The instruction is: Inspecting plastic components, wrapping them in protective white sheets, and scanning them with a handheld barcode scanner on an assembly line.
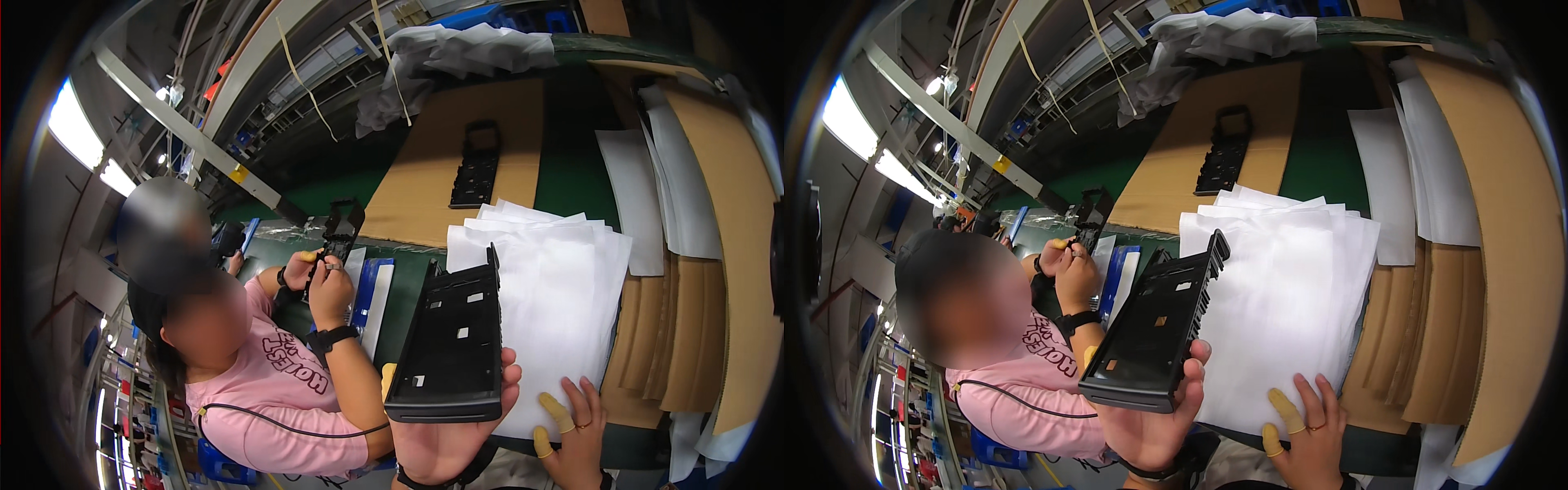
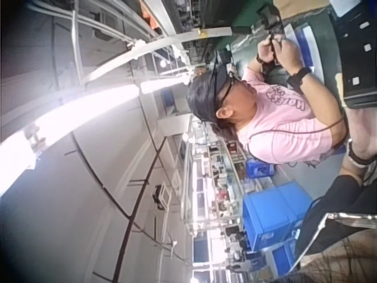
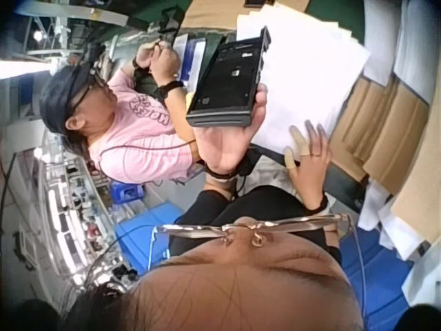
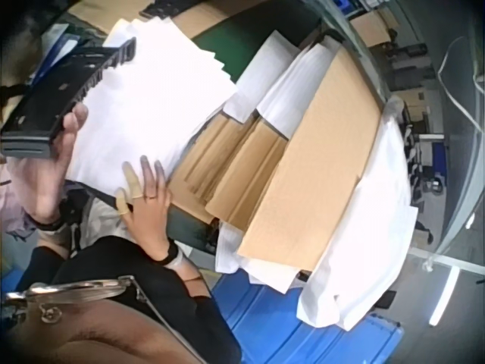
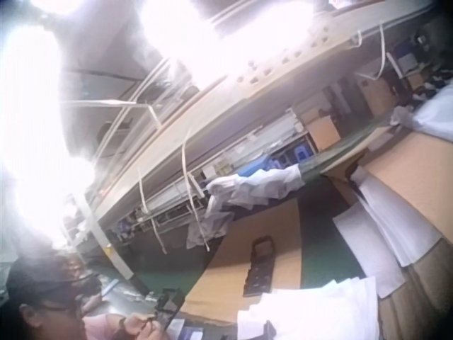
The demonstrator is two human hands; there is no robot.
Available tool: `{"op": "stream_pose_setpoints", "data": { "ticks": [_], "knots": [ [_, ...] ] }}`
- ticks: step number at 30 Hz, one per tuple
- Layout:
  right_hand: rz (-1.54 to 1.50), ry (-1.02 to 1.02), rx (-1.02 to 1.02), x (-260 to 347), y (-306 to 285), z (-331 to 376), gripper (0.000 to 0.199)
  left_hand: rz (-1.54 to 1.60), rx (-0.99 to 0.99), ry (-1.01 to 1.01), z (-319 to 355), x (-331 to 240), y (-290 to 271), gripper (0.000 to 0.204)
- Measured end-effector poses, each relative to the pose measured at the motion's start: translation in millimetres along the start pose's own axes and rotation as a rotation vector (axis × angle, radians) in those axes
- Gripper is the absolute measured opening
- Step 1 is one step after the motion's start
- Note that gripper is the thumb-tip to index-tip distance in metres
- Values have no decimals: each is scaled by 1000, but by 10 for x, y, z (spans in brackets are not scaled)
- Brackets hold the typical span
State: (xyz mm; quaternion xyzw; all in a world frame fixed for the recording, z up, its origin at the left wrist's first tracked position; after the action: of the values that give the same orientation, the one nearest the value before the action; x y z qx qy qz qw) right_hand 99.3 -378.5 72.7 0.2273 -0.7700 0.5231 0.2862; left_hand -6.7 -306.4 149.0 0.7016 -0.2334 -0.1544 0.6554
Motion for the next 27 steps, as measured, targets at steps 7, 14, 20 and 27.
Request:
{"op": "stream_pose_setpoints", "data": {
  "ticks": [7,14,20,27],
  "knots": [
    [-11,-5,-5,-15,8,-3,41,-14,3,10,5,-16,-29,71],
    [-14,-13,11,21,31,-25,40,-18,-12,-5,-19,-19,-35,72],
    [10,-14,9,34,29,-18,40,-84,-33,-78,-43,60,-73,80],
    [42,-16,11,73,6,-27,40,34,-15,-85,-1,64,-13,79]
  ]
}}
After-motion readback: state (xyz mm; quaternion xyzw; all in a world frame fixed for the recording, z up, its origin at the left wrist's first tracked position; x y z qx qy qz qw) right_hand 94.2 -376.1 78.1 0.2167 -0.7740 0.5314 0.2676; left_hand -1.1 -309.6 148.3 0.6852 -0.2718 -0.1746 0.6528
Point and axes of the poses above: each hand's wrist, its own z-axis away from the middle knuckle, its own y-axis out of the palm, x = y × z, the point moved 10 cm from there along -z, towards the middle knuckle, and after that the axes turned 7 degrees about -x, right-handed, at the moved point
